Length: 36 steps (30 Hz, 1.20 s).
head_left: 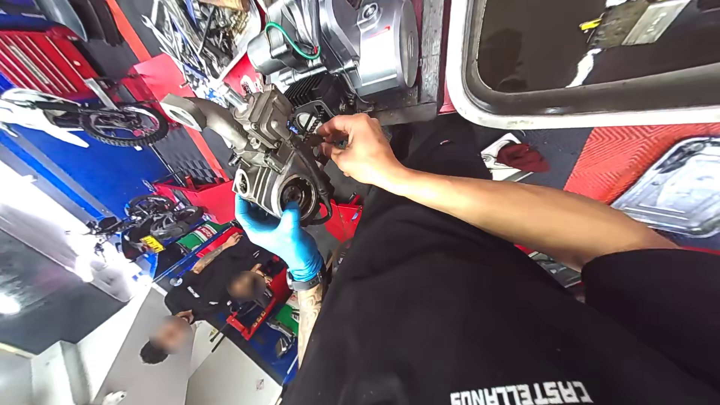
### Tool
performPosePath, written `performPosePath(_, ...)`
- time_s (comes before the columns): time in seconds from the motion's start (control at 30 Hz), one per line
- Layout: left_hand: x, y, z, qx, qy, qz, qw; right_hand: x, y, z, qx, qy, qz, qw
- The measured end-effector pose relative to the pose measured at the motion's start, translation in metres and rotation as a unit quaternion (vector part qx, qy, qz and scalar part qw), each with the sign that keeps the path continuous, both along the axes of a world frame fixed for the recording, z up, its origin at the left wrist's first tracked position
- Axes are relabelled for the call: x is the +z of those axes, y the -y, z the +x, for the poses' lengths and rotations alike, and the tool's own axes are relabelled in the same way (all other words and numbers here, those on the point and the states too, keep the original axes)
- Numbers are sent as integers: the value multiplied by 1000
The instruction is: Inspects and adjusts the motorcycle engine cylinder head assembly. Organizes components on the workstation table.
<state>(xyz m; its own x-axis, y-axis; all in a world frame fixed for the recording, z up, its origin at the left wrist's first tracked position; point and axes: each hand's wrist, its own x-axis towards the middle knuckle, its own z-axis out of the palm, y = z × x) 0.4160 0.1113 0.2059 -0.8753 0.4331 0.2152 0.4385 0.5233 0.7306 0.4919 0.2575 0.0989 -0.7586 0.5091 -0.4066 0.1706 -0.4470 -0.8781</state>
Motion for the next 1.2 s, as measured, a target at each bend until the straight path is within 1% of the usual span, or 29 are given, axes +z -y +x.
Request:
performPosePath(0.07, 1, -1, 1, 4, 2, -4, 1000, 0, -2, -1, 8, 4, 24, 1000)
performPosePath(0.27, 4, 0, 1, 1, 11, -14, 1000, -3, -5, -5, 34, 18, 150, 988)
performPosePath(0.43, 4, 2, -2, -4, 9, -11, 1000, -5, -4, -5, 39, 8, 194, 980)
performPosePath(0.57, 5, 3, -2, 1, 7, -23, 1000, -7, 0, -5, 22, -6, 212, 977)
performPosePath(0.9, 6, 3, -2, -14, 13, -14, 1000, -10, -1, -6, 7, -25, 228, 973)
performPosePath(1.03, 5, 3, -2, -16, 11, -14, 1000, -10, 1, -7, 4, -26, 255, 967)
performPosePath(1.2, 5, 5, -3, -14, 17, -12, 1000, -12, 2, -7, -10, -24, 246, 969)
